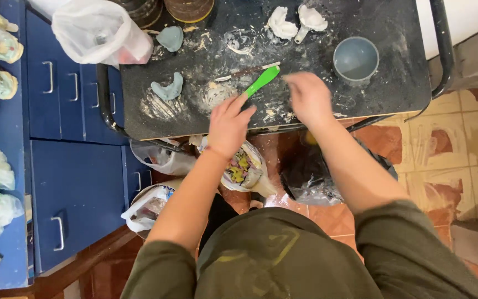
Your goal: The person cleans a cluttered workbench by wiping the surface with a white cloth and gathering debris into a plastic bag. They also pick up small yellow and green objects from a green basin and place them into a plastic bag on the table.
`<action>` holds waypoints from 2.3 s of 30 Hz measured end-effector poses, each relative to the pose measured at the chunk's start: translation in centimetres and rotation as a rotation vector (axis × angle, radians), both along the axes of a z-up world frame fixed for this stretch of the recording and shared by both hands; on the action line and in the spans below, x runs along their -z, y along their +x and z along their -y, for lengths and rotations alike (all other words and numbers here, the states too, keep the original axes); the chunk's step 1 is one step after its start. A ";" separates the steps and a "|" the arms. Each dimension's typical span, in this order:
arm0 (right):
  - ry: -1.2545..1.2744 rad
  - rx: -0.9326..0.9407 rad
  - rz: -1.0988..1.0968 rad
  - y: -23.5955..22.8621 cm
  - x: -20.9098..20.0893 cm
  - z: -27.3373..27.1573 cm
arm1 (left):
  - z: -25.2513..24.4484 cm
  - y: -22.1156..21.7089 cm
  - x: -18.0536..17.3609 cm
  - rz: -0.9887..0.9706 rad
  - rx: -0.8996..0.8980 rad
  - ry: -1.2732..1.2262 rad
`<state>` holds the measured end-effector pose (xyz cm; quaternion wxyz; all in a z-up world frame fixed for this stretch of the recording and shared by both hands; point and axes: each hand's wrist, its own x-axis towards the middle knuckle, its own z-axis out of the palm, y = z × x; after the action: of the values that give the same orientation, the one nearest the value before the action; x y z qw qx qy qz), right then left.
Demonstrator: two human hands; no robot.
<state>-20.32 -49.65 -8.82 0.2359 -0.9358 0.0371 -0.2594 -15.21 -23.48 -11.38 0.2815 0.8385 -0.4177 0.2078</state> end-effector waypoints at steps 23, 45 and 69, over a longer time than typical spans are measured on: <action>-0.103 -0.089 -0.462 -9.0 -2.4 2.5 | -5.3 6.2 -1.5 0.139 -0.370 0.157; -0.277 -0.030 -0.267 -7.8 -1.8 -0.2 | -28.3 16.2 6.5 -0.525 -0.732 -0.200; -0.116 -0.089 -0.543 -0.3 -3.3 -4.2 | -27.1 16.1 4.9 -0.379 -0.852 -0.021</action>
<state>-20.65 -45.41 -5.47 0.1746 -0.9836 0.0432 0.0099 0.89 3.60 -16.27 0.2507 0.9557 0.0249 0.1521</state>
